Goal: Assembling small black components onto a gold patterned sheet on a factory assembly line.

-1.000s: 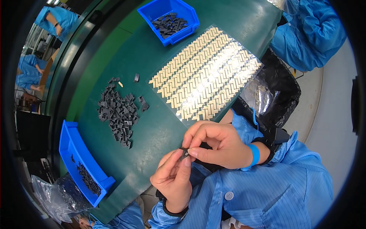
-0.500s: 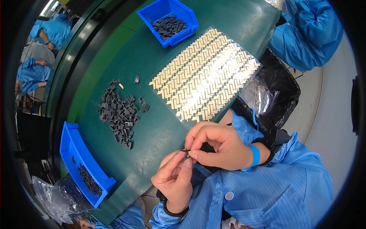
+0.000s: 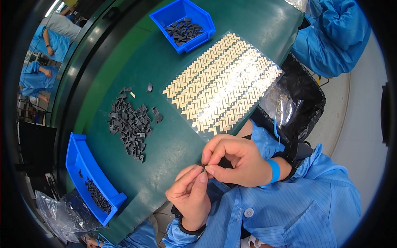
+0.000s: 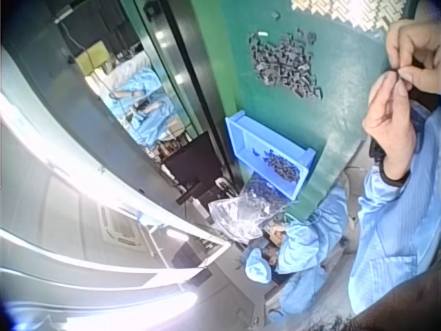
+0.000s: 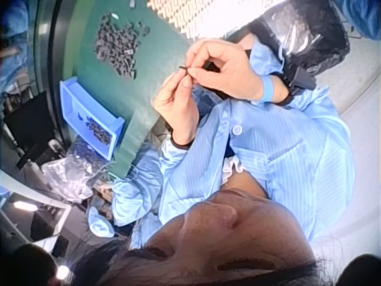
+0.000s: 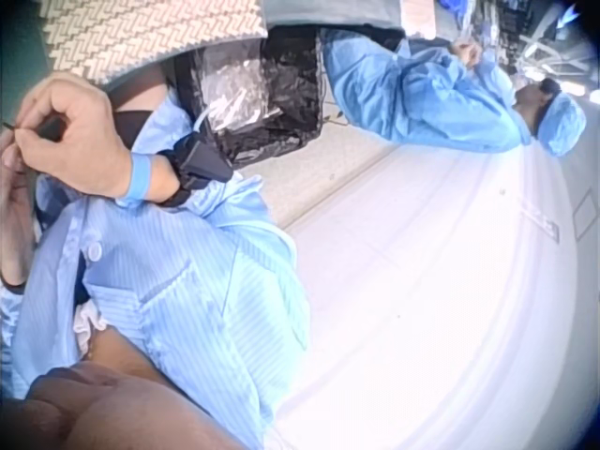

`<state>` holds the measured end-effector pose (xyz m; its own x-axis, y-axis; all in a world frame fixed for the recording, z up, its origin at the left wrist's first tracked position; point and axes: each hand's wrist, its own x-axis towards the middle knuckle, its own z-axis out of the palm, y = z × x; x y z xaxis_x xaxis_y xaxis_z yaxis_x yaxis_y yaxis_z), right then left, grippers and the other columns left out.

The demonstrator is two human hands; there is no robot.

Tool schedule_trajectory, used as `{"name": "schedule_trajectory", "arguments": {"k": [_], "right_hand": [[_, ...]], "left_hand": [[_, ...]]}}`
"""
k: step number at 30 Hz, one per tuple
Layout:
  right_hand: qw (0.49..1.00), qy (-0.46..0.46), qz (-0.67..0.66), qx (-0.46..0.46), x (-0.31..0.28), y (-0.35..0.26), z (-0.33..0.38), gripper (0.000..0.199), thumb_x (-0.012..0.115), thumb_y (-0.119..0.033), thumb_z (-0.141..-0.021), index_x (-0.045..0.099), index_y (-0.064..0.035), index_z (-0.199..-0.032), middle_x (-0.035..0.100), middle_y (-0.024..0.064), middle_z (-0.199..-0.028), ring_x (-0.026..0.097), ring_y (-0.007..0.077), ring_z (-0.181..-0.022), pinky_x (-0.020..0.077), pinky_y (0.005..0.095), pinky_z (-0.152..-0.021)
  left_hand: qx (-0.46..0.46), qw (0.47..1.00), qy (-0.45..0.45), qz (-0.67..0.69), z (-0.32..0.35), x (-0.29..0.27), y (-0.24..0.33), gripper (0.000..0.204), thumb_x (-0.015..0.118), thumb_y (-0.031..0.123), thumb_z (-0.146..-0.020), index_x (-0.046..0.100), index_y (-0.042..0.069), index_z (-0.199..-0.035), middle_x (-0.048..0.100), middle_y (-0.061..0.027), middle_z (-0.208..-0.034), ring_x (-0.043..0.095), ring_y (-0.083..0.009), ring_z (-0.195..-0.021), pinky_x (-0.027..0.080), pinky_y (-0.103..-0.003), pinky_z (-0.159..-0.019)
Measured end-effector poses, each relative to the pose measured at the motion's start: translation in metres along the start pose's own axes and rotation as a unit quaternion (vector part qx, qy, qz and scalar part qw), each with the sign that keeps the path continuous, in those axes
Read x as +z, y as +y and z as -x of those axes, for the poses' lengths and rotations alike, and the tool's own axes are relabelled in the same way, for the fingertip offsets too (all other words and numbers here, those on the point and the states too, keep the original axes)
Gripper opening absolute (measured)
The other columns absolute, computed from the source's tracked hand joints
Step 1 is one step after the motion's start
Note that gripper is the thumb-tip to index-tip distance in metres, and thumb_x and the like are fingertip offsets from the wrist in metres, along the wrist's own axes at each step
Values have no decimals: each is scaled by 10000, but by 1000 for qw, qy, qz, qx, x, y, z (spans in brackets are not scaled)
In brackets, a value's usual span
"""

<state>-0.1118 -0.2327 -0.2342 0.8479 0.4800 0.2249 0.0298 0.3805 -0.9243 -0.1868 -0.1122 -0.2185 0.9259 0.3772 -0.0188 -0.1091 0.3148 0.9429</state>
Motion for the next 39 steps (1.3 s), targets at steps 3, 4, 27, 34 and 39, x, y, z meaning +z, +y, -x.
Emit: {"name": "schedule_trajectory", "arguments": {"k": [3,4,27,34,39], "right_hand": [[1000,6,-3,-3,1,1,1,89,638,53,-768,572,7,-807,560,119,-954,542,131,-830,445,246,-728],[1000,9,-7,-3,1,1,1,90,638,57,-766,572,8,-802,559,121,-951,543,132,-831,445,245,-729],[997,6,-66,26,-1,9,2,116,597,99,-775,541,15,-832,526,138,-990,546,151,-876,477,256,-748],[999,-40,-15,-15,-10,5,-3,112,679,21,-761,575,-5,-793,562,133,-995,551,174,-892,438,279,-791],[997,-76,26,-21,-18,0,-9,144,713,-28,-756,579,-7,-804,560,119,-994,543,170,-910,426,270,-794]], "left_hand": [[0,1000,2,10,0,-1,-2,181,566,-44,-825,617,-59,-998,606,-152,-967,597,-179,-815,509,-272,-722],[0,1000,2,10,0,-1,-2,181,566,-44,-825,617,-59,-998,606,-152,-967,597,-179,-815,509,-272,-722],[-59,994,12,88,-2,-3,-9,166,576,-16,-829,623,-33,-987,638,-145,-960,633,-204,-852,521,-312,-798],[33,999,2,-27,-2,-3,-5,193,615,-58,-795,607,-44,-987,618,-177,-965,618,-207,-868,522,-297,-763],[25,998,-64,4,-3,-8,-1,187,651,-85,-766,624,-82,-951,633,-196,-962,645,-207,-818,527,-291,-758]]}}
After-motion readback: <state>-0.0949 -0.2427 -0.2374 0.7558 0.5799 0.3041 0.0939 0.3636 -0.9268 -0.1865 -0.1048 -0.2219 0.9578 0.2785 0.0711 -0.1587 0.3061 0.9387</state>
